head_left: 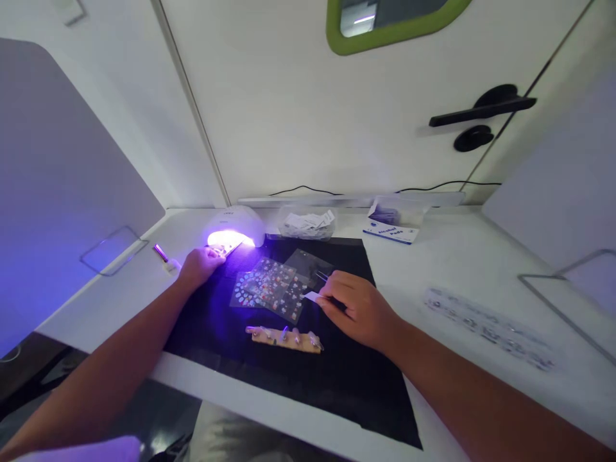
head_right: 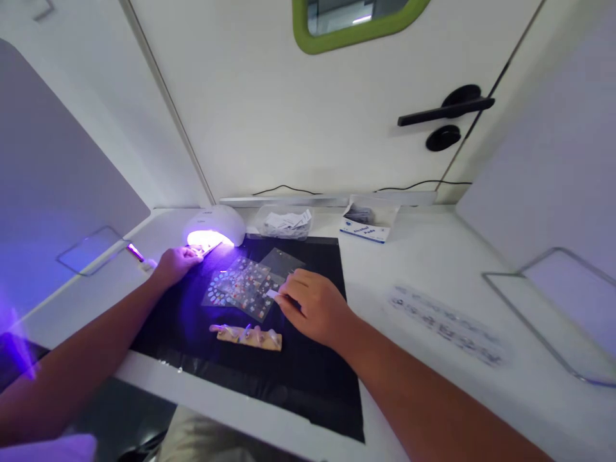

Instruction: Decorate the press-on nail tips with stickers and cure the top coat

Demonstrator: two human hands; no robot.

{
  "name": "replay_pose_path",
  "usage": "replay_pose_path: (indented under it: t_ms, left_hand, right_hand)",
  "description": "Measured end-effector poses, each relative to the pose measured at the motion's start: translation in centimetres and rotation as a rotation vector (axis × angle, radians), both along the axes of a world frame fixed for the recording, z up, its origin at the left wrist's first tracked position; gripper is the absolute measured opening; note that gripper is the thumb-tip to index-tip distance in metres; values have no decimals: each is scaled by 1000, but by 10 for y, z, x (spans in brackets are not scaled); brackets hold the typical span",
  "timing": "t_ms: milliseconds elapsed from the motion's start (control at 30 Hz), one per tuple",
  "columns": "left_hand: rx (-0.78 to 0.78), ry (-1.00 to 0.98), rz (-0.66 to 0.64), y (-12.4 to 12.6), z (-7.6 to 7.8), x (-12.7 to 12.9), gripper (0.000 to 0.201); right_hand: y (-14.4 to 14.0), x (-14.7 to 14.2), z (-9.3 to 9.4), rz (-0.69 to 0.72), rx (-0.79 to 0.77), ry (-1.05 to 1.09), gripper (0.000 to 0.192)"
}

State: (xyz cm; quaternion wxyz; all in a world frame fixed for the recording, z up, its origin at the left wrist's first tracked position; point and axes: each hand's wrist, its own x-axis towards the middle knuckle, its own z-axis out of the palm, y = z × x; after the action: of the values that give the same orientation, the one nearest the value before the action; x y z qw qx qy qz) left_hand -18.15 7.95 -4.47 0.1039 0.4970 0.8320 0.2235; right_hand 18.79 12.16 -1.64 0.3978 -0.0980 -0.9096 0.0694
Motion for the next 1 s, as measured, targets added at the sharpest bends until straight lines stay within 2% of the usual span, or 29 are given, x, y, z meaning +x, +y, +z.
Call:
replay_pose_path:
  t_ms: [200,300,433,533,633,700,733,833,900,933,1000]
  left_hand:
    - [-153,27,13,-108,-4,-21,31]
    - [-144,24,-1,-142,-4,-37,31]
    - [-100,14,-2,-163,1,-55,31]
    - [-15,14,-1,-172,14,-57,39]
    - [162,77,63,-175,33,-39,42]
    - [306,70,20,-169,46,-12,41]
    - [413,9,-114,-163,52,6,38]
    - [396,-66,-494,-130,69,68,34]
    - [371,-134,-957,-102,77,107,42]
    - [381,-177,-1089,-88,80,123,43]
    - [396,-261,-1217,-65,81,148,36]
  right_hand:
    - [-2,-3,0,12,-41,12,20]
    - [-5,-4,3,29,-48,-18,21]
    - [-8,-3,8,83,-47,-79,20]
    - [-8,-2,12,126,-36,-102,21]
    - [-8,-1,15,163,-11,-114,23]
    - [-9,-1,16,184,11,-114,21]
    - [-10,-2,16,191,22,-110,20]
    - [-14,-1,18,200,54,-89,19]
    - [-17,-1,19,200,83,-70,18]
    - [-18,0,20,198,100,-59,18]
    - [-19,2,20,187,133,-42,19]
